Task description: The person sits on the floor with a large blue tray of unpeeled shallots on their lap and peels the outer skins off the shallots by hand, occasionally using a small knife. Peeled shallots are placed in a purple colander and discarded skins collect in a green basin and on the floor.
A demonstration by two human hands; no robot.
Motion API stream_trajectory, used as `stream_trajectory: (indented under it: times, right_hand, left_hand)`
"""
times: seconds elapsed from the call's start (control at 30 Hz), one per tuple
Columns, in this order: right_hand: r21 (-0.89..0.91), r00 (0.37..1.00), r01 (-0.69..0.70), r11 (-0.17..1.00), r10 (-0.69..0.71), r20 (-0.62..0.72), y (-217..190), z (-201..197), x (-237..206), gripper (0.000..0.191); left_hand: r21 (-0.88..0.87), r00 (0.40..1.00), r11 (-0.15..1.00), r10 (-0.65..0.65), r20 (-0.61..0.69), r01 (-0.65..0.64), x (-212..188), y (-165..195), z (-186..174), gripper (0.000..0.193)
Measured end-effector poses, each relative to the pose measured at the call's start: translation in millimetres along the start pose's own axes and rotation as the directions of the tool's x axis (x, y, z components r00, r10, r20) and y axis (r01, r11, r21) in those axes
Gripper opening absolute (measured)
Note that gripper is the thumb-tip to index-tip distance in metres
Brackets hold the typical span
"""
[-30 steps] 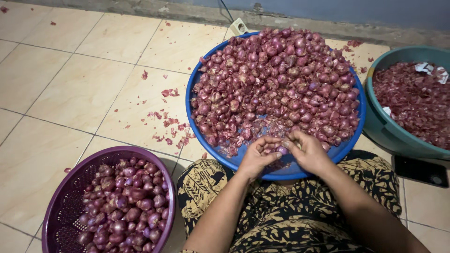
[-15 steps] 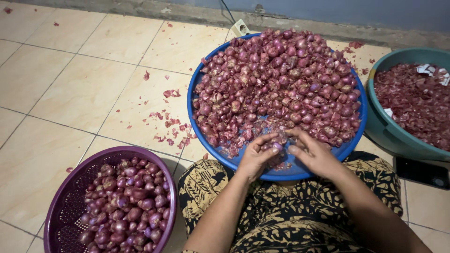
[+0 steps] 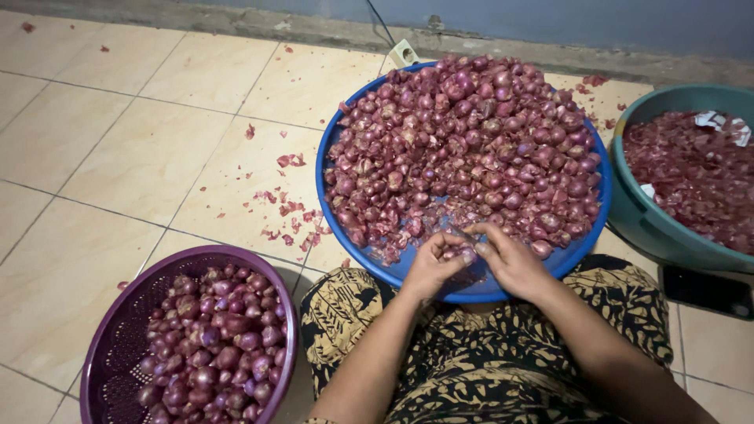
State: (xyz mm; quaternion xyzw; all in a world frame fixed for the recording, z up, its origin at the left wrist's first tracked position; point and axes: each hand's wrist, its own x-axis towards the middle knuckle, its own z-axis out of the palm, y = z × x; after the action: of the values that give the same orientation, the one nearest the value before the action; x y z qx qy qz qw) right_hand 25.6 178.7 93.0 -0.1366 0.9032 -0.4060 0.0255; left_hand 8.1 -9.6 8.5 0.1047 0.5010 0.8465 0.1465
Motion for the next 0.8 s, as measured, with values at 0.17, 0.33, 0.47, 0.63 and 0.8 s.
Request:
stream_trajectory:
  times: [0.17,0.33,0.47,0.63,0.8]
  right_hand:
    - [0.132,0.941,-0.335,0.933,0.323,0.105,23,-3,4,0.044]
    - [0.079,0.997,-0.016,0.997,0.022,-0.076,54,-1,1,0.042]
    - [-0.071,0.972,-0.235,0.969,0.232,-0.036,60,0,5,0.054]
    - [-0.06,0.995,-0.076,0.995,0.071,-0.068,51,-1,10,0.039]
    - [0.156,0.988,0.045,0.987,-0.021,-0.15,44,-2,14,0.03]
  left_hand:
    - [-0.27,0.988,0.952,-0.152,-0.018,0.141,-2,20,3,0.03]
    - [-0.362,0.996,0.928,-0.082,0.035,0.089,6,7,-4,0.03]
    - [-0.198,0.997,0.979,0.033,-0.075,-0.048,0,3,-20,0.028]
    - [0.685,0.867,0.728,0.363,-0.342,-0.034,-53,82,-57,0.031]
    - [0.795,0.565,0.258,0.586,-0.581,0.549,-140,207,-89,0.03]
